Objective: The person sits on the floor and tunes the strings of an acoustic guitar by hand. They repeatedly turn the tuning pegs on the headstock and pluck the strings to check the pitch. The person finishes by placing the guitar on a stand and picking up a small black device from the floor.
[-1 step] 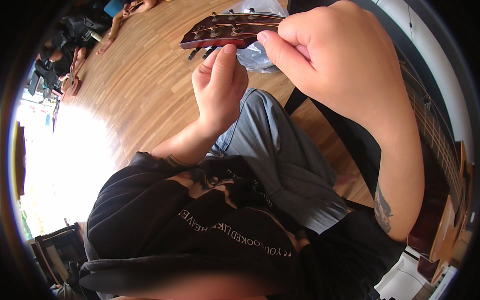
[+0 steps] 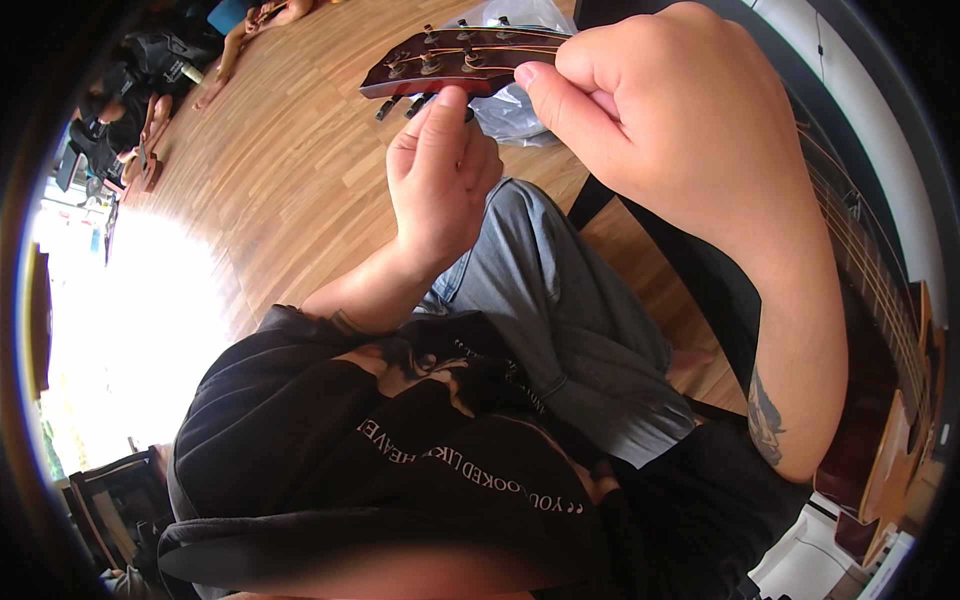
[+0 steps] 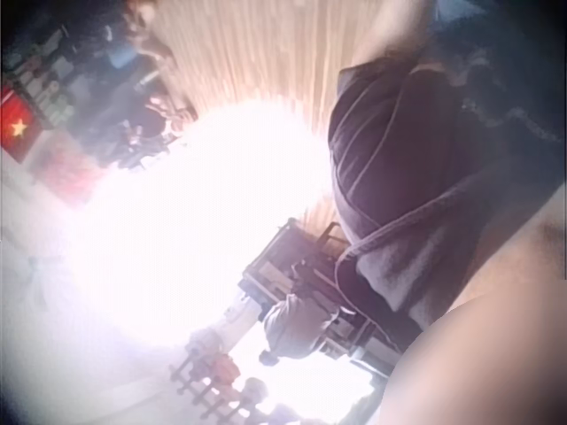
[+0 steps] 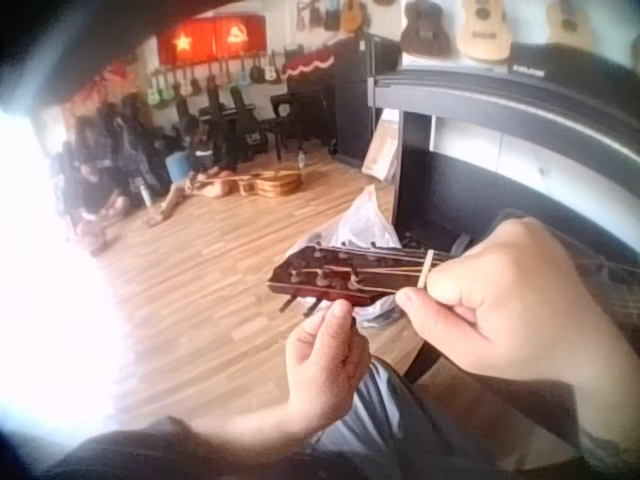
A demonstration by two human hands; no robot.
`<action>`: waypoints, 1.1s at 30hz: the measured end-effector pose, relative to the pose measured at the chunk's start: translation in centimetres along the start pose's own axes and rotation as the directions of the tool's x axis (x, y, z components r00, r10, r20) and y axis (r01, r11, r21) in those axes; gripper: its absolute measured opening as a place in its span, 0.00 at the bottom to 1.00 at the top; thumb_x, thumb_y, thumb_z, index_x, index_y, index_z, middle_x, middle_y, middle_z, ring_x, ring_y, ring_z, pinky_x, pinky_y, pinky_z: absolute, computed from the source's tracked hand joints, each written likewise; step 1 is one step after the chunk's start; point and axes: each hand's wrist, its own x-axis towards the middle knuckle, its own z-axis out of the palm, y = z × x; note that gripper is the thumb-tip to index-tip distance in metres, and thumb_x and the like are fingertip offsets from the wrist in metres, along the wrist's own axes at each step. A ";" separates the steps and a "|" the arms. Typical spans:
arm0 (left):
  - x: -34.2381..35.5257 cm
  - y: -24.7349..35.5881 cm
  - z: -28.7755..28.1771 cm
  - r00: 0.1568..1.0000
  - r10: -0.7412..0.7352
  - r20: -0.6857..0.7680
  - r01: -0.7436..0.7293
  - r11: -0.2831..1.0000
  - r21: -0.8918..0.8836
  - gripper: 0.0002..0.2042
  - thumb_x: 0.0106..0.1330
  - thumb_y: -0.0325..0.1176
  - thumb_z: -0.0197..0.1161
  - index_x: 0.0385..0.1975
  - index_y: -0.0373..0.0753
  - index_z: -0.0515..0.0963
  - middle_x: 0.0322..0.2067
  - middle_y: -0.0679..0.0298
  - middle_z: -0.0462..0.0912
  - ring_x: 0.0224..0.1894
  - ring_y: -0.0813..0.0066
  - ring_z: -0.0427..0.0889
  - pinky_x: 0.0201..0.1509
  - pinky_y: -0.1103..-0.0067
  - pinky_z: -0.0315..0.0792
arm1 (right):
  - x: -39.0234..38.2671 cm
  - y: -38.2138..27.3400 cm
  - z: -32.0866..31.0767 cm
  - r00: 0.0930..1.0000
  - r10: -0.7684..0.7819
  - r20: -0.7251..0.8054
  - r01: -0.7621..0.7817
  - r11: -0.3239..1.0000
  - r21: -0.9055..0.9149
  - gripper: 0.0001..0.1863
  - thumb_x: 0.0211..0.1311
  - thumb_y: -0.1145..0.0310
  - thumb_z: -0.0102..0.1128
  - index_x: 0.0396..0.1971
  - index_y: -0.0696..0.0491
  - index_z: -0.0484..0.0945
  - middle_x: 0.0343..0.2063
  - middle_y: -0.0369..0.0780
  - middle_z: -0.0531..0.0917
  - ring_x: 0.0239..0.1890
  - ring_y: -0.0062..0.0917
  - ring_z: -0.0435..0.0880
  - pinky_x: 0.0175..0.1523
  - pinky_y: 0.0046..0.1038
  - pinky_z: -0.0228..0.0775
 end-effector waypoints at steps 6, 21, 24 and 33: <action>0.6 0.0 -2.5 0.728 -0.284 0.624 0.650 0.574 -0.498 0.26 0.79 0.62 0.44 0.41 0.45 0.78 0.25 0.75 0.69 0.16 0.83 0.61 0.23 0.83 0.53 | 0.1 0.1 -0.1 1.000 -0.012 -0.001 0.012 1.000 -0.011 0.22 0.70 0.67 0.66 0.15 0.58 0.73 0.08 0.38 0.59 0.11 0.21 0.55 0.20 0.30 0.44; 0.4 1.1 -1.1 0.818 -0.374 0.436 0.566 0.658 -0.497 0.18 0.75 0.50 0.57 0.21 0.51 0.69 0.16 0.80 0.60 0.15 0.86 0.55 0.23 0.82 0.51 | 0.1 0.5 0.5 0.998 -0.046 -0.048 0.048 0.998 0.036 0.21 0.69 0.70 0.64 0.16 0.59 0.69 0.11 0.41 0.62 0.12 0.27 0.59 0.21 0.32 0.46; 0.0 0.0 -1.6 0.684 -0.252 0.685 0.694 0.515 -0.503 0.23 0.76 0.61 0.50 0.38 0.48 0.80 0.22 0.78 0.63 0.18 0.84 0.58 0.25 0.83 0.53 | 0.2 -0.3 -0.1 0.999 0.035 -0.021 -0.034 0.999 0.021 0.20 0.68 0.69 0.64 0.15 0.59 0.72 0.11 0.45 0.67 0.11 0.36 0.65 0.21 0.33 0.50; 0.1 -0.4 -1.8 0.629 -0.150 0.763 0.776 0.168 -0.608 0.20 0.77 0.57 0.52 0.29 0.49 0.73 0.21 0.79 0.65 0.19 0.86 0.63 0.26 0.83 0.55 | 0.2 -0.3 0.5 0.998 0.032 -0.049 -0.028 0.998 0.064 0.22 0.68 0.70 0.65 0.14 0.59 0.68 0.10 0.44 0.64 0.11 0.33 0.60 0.21 0.34 0.47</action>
